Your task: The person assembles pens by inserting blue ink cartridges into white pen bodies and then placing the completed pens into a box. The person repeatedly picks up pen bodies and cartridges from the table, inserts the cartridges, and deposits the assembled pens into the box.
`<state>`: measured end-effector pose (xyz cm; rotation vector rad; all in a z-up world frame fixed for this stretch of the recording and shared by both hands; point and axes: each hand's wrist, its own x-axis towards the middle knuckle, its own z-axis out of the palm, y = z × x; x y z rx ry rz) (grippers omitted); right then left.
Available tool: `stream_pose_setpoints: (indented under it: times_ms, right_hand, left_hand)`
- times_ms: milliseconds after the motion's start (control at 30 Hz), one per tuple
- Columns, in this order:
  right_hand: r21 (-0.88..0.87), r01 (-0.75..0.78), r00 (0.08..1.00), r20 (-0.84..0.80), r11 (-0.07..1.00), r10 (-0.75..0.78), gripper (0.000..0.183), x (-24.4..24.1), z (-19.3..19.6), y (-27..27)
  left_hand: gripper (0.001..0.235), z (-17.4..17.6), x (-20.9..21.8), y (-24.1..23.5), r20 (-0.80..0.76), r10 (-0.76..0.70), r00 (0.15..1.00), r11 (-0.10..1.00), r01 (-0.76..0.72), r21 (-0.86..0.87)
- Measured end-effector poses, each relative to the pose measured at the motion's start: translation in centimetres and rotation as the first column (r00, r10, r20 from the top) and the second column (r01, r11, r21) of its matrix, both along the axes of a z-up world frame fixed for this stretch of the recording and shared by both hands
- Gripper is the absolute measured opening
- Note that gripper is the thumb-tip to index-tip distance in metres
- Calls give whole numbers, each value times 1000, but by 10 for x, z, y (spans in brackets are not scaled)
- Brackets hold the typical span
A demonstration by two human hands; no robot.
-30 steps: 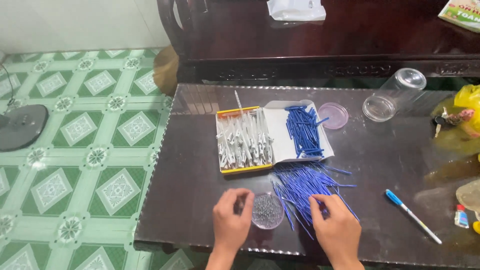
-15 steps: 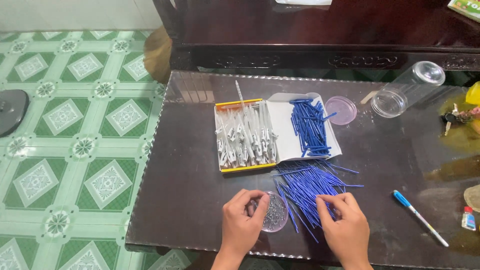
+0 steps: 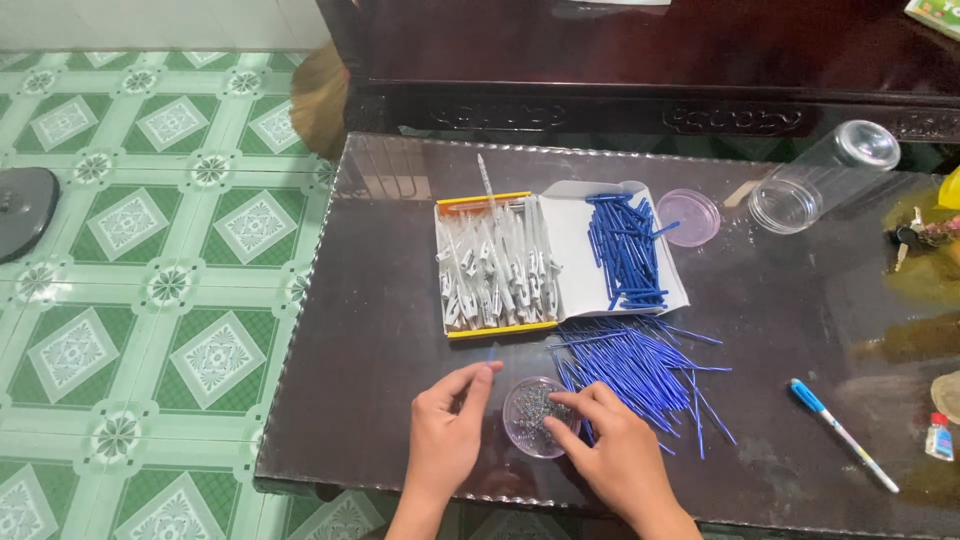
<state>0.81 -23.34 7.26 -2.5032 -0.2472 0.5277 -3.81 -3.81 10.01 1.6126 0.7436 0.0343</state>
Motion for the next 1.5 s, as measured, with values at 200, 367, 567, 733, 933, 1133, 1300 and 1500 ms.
stream_pose_setpoints:
  times_ms: [200, 367, 567, 733, 933, 1133, 1300, 1500]
  right_hand:
    - [-49, 0, 1000, -11, 999, 0, 28, -1, -13, 7]
    - [111, 61, 998, -29, 992, -58, 21, 4, -10, 4]
    - [239, 99, 994, -73, 966, -84, 15, 6, -4, 0]
    - [171, 19, 1000, 10, 985, -21, 12, 5, -13, -4]
    - [1, -62, 997, 56, 998, 62, 13, 6, -10, -6]
    - [23, -98, 994, 53, 995, 97, 13, 10, -6, -16]
    - [183, -144, 987, 96, 972, 128, 11, 12, -14, -21]
    - [424, 14, 998, 56, 906, -41, 10, 15, -5, -20]
  left_hand:
    - [29, -9, -3, -1, -123, -262, 957, 911, 287, 297]
    - [31, -12, -5, -1, -152, -318, 936, 889, 350, 297]
    - [36, -6, -4, -1, -199, -391, 899, 856, 434, 282]
    - [36, -10, -5, 0, -193, -429, 883, 832, 469, 297]
    - [33, -16, -5, 4, -144, -441, 886, 810, 462, 361]
    - [33, -10, -5, 6, -127, -409, 903, 844, 428, 323]
    - [33, -13, -5, 3, -102, -430, 897, 830, 438, 346]
    - [32, -14, -6, 1, -93, -458, 884, 815, 460, 352]
